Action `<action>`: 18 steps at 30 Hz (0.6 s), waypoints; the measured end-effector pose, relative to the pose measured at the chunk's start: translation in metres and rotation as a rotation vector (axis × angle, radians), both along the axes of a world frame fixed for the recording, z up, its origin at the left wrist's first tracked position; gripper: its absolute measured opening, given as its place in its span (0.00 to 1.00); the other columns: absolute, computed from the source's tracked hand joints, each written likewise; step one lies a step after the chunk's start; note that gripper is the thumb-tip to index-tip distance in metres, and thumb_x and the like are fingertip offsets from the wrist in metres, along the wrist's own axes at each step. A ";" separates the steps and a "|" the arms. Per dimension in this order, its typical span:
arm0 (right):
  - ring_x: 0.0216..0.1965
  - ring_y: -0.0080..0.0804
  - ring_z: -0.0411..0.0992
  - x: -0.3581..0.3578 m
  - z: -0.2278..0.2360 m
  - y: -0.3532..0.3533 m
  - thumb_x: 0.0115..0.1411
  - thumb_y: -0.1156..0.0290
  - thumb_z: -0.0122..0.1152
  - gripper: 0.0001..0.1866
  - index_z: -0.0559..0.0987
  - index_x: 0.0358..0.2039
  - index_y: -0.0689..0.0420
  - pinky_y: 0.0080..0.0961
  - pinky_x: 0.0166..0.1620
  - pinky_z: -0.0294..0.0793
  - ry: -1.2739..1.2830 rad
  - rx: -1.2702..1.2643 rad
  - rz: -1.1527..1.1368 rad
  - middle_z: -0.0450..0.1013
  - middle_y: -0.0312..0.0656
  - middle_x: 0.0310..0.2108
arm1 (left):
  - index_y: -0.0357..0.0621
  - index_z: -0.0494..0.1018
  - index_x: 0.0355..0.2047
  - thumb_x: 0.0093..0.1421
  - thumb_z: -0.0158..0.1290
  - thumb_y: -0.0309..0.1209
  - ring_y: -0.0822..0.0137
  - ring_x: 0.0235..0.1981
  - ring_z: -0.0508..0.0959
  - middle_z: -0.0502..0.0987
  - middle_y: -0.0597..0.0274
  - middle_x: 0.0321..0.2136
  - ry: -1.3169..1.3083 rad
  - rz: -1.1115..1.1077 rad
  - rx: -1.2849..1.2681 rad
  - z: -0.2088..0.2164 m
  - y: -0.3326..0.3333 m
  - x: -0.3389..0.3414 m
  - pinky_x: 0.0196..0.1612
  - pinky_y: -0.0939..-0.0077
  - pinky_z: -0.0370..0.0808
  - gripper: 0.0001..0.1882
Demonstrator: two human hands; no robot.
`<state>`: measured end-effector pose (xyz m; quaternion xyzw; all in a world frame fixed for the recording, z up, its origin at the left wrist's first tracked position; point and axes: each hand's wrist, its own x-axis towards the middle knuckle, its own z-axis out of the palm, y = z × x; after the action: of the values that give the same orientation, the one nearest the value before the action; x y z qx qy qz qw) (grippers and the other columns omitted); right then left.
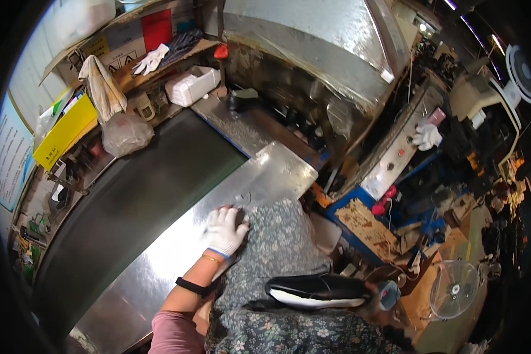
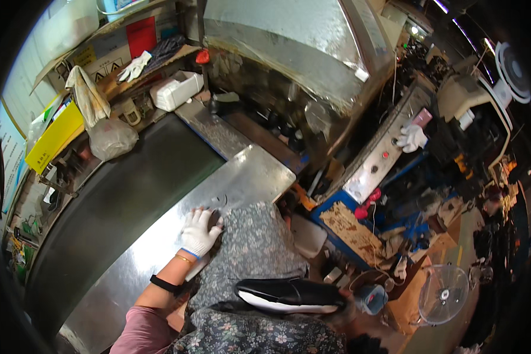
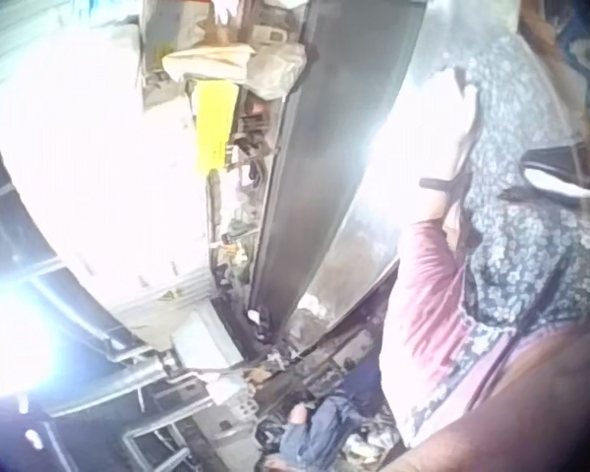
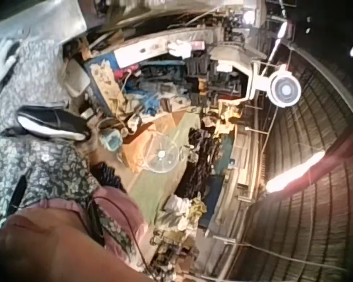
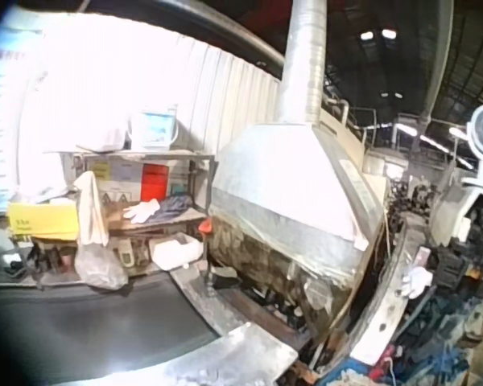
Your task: The worker is hand-lasting shoes by pulling the upper material over the last with pliers and then placing them on a conveyor belt leading through a heating machine.
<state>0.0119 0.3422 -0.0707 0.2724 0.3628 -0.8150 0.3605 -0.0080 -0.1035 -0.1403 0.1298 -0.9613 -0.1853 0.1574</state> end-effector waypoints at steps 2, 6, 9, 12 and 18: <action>0.59 0.45 0.68 -0.018 -0.045 0.006 0.58 0.44 0.54 0.40 0.64 0.64 0.57 0.55 0.63 0.63 0.341 0.275 0.253 0.69 0.45 0.60 | 0.38 0.70 0.55 0.55 0.57 0.47 0.39 0.59 0.66 0.70 0.40 0.56 -0.037 0.047 -0.164 -0.011 -0.012 0.013 0.64 0.49 0.60 0.32; 0.60 0.55 0.67 -0.117 0.037 -0.133 0.61 0.45 0.49 0.39 0.62 0.65 0.61 0.56 0.58 0.71 0.422 -0.352 0.109 0.68 0.53 0.60 | 0.36 0.66 0.60 0.61 0.48 0.51 0.43 0.65 0.60 0.66 0.41 0.61 -0.134 0.071 -0.171 -0.038 -0.012 0.009 0.69 0.50 0.51 0.35; 0.55 0.46 0.72 -0.231 0.020 -0.233 0.61 0.66 0.57 0.31 0.65 0.63 0.61 0.38 0.52 0.75 0.835 -0.047 -0.155 0.71 0.54 0.56 | 0.36 0.66 0.60 0.61 0.48 0.50 0.42 0.65 0.60 0.65 0.41 0.61 -0.195 0.067 -0.129 -0.031 -0.010 0.008 0.69 0.50 0.51 0.35; 0.53 0.46 0.72 -0.314 -0.001 -0.315 0.60 0.65 0.59 0.26 0.69 0.59 0.57 0.35 0.56 0.70 1.345 0.893 0.036 0.73 0.53 0.52 | 0.37 0.66 0.60 0.60 0.51 0.49 0.43 0.64 0.63 0.67 0.43 0.60 -0.155 0.044 -0.150 -0.028 -0.001 -0.001 0.67 0.51 0.56 0.35; 0.50 0.45 0.74 -0.168 0.005 -0.379 0.62 0.62 0.59 0.19 0.75 0.51 0.57 0.33 0.55 0.71 1.419 0.043 1.401 0.74 0.49 0.49 | 0.39 0.63 0.64 0.64 0.44 0.53 0.48 0.67 0.59 0.63 0.45 0.64 -0.372 0.145 -0.224 -0.035 -0.003 0.018 0.70 0.54 0.50 0.36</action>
<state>-0.1564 -0.0367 -0.0661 -0.5468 0.5877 -0.3857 0.4548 0.0096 -0.1063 -0.1752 0.2121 -0.9765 -0.0385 0.0036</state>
